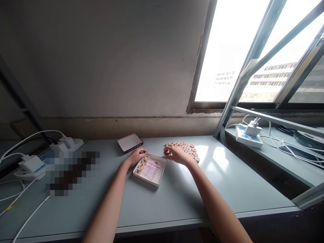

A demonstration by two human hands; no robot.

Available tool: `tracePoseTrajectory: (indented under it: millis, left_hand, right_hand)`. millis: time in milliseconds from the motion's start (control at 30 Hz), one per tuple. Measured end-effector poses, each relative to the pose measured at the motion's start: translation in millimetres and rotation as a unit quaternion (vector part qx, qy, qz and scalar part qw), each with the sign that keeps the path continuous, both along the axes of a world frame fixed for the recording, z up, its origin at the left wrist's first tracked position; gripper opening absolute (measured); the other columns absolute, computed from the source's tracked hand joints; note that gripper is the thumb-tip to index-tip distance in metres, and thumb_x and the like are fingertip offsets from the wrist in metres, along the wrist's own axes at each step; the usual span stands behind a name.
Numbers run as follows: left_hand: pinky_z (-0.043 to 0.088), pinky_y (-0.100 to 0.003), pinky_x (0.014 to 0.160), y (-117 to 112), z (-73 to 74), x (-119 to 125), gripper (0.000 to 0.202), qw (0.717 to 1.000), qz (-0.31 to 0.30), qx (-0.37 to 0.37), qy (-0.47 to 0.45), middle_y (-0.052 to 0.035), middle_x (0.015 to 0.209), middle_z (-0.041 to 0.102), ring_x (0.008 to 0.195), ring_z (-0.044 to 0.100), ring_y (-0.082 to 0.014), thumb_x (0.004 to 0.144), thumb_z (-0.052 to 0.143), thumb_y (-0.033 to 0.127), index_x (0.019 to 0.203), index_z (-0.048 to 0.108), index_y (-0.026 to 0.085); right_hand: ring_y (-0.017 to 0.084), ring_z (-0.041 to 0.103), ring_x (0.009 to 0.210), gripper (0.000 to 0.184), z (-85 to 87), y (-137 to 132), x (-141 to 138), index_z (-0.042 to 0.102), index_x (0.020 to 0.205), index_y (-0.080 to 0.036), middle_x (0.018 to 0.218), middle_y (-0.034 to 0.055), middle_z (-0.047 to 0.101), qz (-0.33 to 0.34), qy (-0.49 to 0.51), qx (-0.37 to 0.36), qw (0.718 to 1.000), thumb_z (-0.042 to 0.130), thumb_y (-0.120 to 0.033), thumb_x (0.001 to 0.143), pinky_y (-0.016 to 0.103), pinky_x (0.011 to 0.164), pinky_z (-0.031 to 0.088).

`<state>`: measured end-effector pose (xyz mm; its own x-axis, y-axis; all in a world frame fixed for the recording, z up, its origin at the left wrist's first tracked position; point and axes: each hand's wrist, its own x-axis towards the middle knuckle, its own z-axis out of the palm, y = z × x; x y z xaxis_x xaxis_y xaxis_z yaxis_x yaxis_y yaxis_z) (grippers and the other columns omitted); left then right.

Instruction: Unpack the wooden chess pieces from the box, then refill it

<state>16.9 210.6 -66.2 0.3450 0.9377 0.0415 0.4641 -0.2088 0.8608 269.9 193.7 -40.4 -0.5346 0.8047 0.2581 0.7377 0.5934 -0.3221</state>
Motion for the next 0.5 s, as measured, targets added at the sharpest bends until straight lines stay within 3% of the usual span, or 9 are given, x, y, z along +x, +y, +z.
tracePoseTrajectory:
  millis: [267,500]
  left_hand:
    - [0.046,-0.026,0.068,0,-2.5,1,0.025,0.999,-0.009,0.022,0.024,-0.0061,0.090,0.062,0.083,0.058,-0.0190,0.063,0.049,0.021,0.083,0.063,0.015]
    - [0.043,-0.025,0.065,5,-9.0,1,0.019,0.996,-0.037,0.058,0.052,-0.0039,0.081,0.062,0.074,0.055,-0.0166,0.063,0.060,0.027,0.077,0.062,0.015]
  right_hand:
    - [0.019,0.056,0.090,0.014,3.3,-2,-3,0.064,0.092,-0.021,0.101,0.0051,0.059,-0.019,-0.057,0.047,0.997,0.057,-0.018,0.080,0.029,0.075,0.042]
    - [0.020,0.052,0.096,0.029,-2.9,-20,-47,0.059,0.112,-0.025,0.107,0.0065,0.057,0.069,-0.054,0.069,0.994,0.057,-0.028,0.083,0.032,0.082,0.038]
